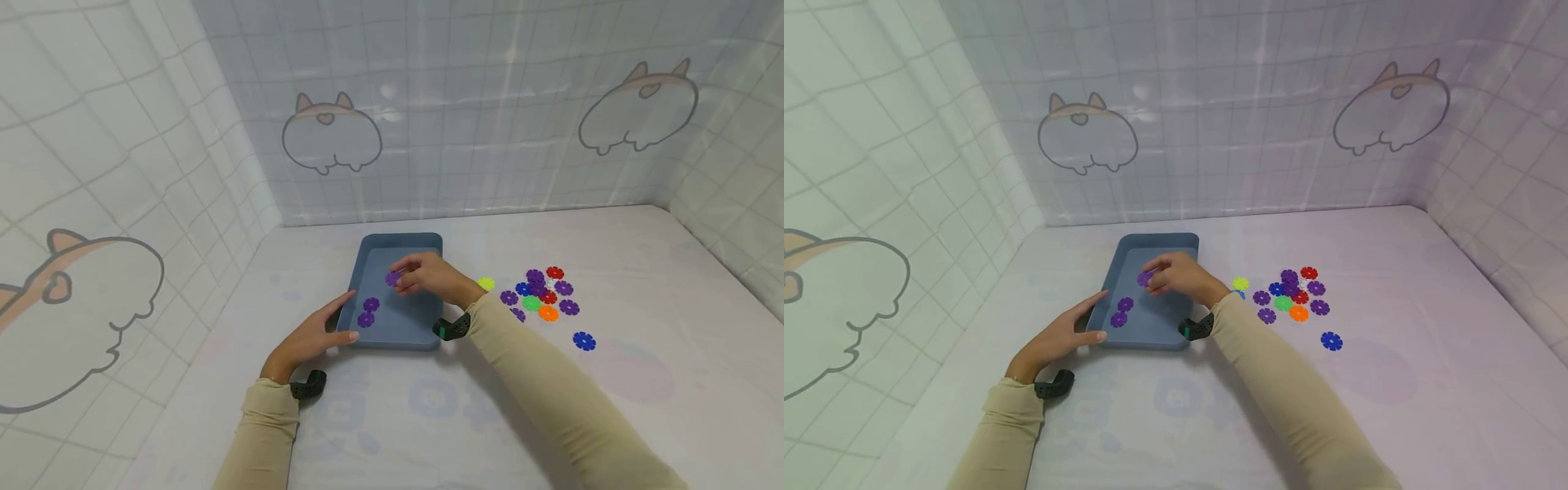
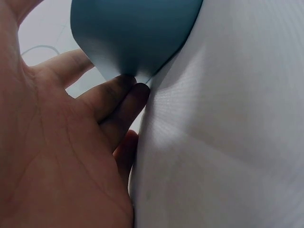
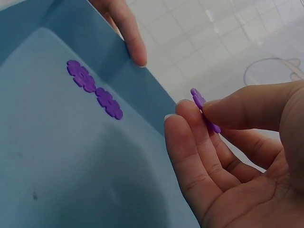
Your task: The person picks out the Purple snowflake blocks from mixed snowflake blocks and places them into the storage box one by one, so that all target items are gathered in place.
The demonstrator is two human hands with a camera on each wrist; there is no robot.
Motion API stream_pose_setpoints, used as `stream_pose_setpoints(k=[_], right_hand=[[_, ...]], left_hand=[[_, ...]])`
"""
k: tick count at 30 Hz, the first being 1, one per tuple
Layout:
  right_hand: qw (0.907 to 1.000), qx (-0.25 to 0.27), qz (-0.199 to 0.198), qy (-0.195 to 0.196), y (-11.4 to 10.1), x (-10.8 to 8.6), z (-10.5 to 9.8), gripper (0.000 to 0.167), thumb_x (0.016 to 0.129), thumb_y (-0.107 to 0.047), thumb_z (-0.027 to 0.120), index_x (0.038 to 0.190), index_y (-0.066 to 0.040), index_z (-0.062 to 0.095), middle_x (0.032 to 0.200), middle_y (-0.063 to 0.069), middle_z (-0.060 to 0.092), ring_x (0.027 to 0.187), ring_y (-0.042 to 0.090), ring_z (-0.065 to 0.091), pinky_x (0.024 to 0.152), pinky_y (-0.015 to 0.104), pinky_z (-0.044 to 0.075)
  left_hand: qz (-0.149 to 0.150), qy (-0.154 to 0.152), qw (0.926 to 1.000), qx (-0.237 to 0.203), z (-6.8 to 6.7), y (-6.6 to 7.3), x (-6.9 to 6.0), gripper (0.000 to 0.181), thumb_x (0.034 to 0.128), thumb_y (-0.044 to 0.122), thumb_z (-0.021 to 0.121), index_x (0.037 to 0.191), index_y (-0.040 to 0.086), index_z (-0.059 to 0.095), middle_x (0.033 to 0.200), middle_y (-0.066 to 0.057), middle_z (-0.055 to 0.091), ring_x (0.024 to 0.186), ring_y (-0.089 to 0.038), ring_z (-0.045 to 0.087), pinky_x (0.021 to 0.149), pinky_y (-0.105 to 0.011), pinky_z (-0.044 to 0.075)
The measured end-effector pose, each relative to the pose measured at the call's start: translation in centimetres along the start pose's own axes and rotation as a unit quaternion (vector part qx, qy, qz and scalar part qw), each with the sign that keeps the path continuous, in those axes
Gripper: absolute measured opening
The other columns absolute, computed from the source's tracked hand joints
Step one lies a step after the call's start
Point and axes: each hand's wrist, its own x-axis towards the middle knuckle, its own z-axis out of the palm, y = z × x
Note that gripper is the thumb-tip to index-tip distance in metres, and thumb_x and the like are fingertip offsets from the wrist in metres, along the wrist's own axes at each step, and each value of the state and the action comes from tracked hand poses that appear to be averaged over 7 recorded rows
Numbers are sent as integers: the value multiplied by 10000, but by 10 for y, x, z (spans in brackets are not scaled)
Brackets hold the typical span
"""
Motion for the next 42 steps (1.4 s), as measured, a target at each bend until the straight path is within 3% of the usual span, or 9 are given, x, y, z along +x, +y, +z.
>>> stream_pose_setpoints(k=[11, 23, 28, 35, 42], right_hand=[[9993, -178, 221, 225, 1, 6, 8, 310, 907, 71, 631, 1217, 61, 634, 1027, 205, 648, 1071, 465, 640, 910, 510, 539], [9962, -395, 552, 551, 4, 18, 16, 303, 904, 68, 647, 1206, 56, 668, 993, 175, 698, 930, 368, 703, 822, 440, 586], [9949, -435, 668, 610, 5, 20, 19, 292, 905, 63, 647, 1195, 54, 676, 975, 177, 713, 900, 354, 710, 815, 432, 589], [9932, -516, 813, 654, 8, 24, 22, 315, 878, 62, 643, 1190, 73, 683, 943, 177, 723, 769, 228, 703, 741, 348, 601], [9919, -586, 892, 693, 9, 26, 25, 324, 863, 71, 644, 1183, 71, 696, 930, 173, 724, 746, 209, 694, 733, 334, 601]], left_hand=[[40, -9, 10000, -45, 0, -2, 0, 848, 902, 446, 724, 1601, 330, 259, 1651, -26, 200, 1510, -319, 142, 1145, -660, 170], [82, -21, 9999, -83, 0, -3, -1, 849, 903, 441, 724, 1602, 327, 255, 1651, -28, 195, 1510, -315, 143, 1148, -651, 175], [101, -17, 9999, -60, -1, -3, 0, 857, 898, 452, 726, 1603, 323, 256, 1651, -25, 198, 1510, -310, 145, 1153, -646, 168], [112, -13, 9999, -33, 0, -2, 0, 870, 897, 457, 725, 1609, 292, 254, 1652, -38, 200, 1510, -325, 145, 1150, -655, 160], [113, -12, 9999, 31, 0, -2, 0, 867, 900, 459, 718, 1610, 286, 251, 1652, -55, 204, 1508, -336, 151, 1146, -661, 169]])
